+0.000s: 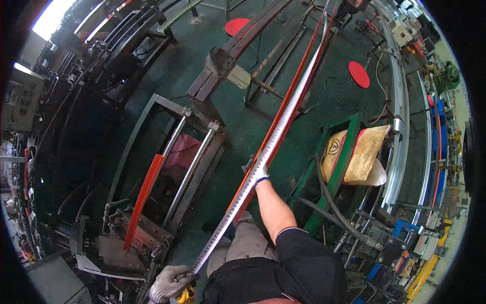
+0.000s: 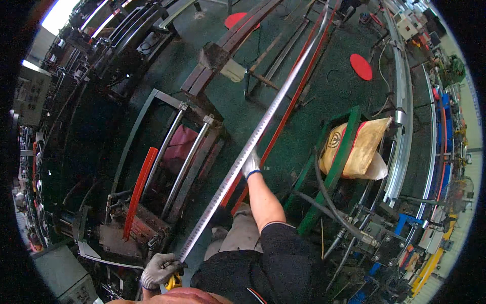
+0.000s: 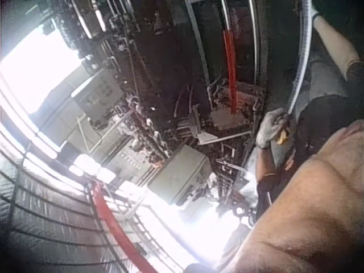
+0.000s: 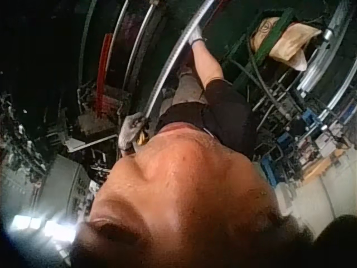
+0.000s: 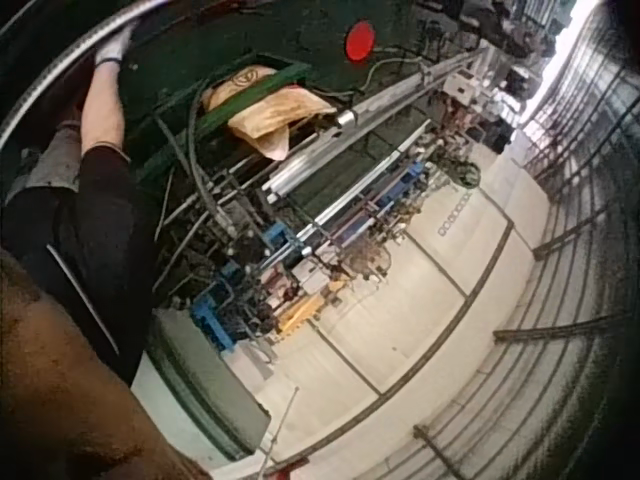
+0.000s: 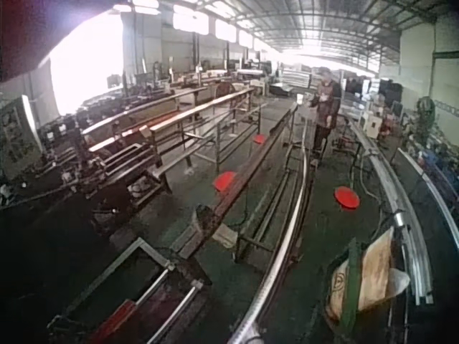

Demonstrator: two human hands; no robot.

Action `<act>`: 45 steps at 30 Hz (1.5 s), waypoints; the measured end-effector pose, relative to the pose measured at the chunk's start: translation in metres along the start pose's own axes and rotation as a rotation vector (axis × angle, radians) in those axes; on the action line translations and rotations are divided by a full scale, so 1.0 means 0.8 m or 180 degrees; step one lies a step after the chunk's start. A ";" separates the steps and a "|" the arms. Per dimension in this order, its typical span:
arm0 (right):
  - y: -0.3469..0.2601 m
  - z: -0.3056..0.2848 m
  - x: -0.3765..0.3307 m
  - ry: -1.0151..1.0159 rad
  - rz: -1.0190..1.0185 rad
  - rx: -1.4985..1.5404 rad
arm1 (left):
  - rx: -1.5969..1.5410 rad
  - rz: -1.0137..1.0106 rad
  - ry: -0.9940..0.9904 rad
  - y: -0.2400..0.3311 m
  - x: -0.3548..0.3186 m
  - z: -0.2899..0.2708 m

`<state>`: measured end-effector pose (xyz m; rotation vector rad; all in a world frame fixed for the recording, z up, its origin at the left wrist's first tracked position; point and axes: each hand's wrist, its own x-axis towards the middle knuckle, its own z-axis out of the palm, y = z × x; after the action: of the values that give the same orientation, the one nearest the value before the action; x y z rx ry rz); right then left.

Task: Operate and adjust settings on an industrial manufacturing machine while measuring output components with a tape measure.

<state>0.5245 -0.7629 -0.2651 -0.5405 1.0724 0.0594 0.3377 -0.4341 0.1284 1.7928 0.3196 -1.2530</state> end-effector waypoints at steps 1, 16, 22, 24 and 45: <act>-0.009 0.000 0.013 -0.0033 0.0013 0.0044 | -0.0075 -0.0028 0.0063 -0.001 -0.001 0.001; 0.008 -0.043 0.003 -0.0421 0.0095 -0.0045 | -0.0025 -0.0451 0.0112 -0.069 0.050 0.028; -0.042 0.000 -0.105 -0.2051 0.0310 0.1594 | -0.0599 -0.0354 -0.0142 -0.065 0.056 0.041; -0.067 0.030 -0.156 -0.2543 0.0305 0.1818 | -0.0539 -0.0197 -0.0153 -0.074 0.053 0.042; 0.100 -0.008 -0.407 -0.2144 -0.0365 -0.0325 | 0.0145 0.1119 0.0287 -0.287 0.004 0.023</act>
<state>0.3361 -0.6274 -0.0234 -0.6135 0.3824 0.1824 0.1804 -0.3200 0.0052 1.8511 0.0219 -0.9402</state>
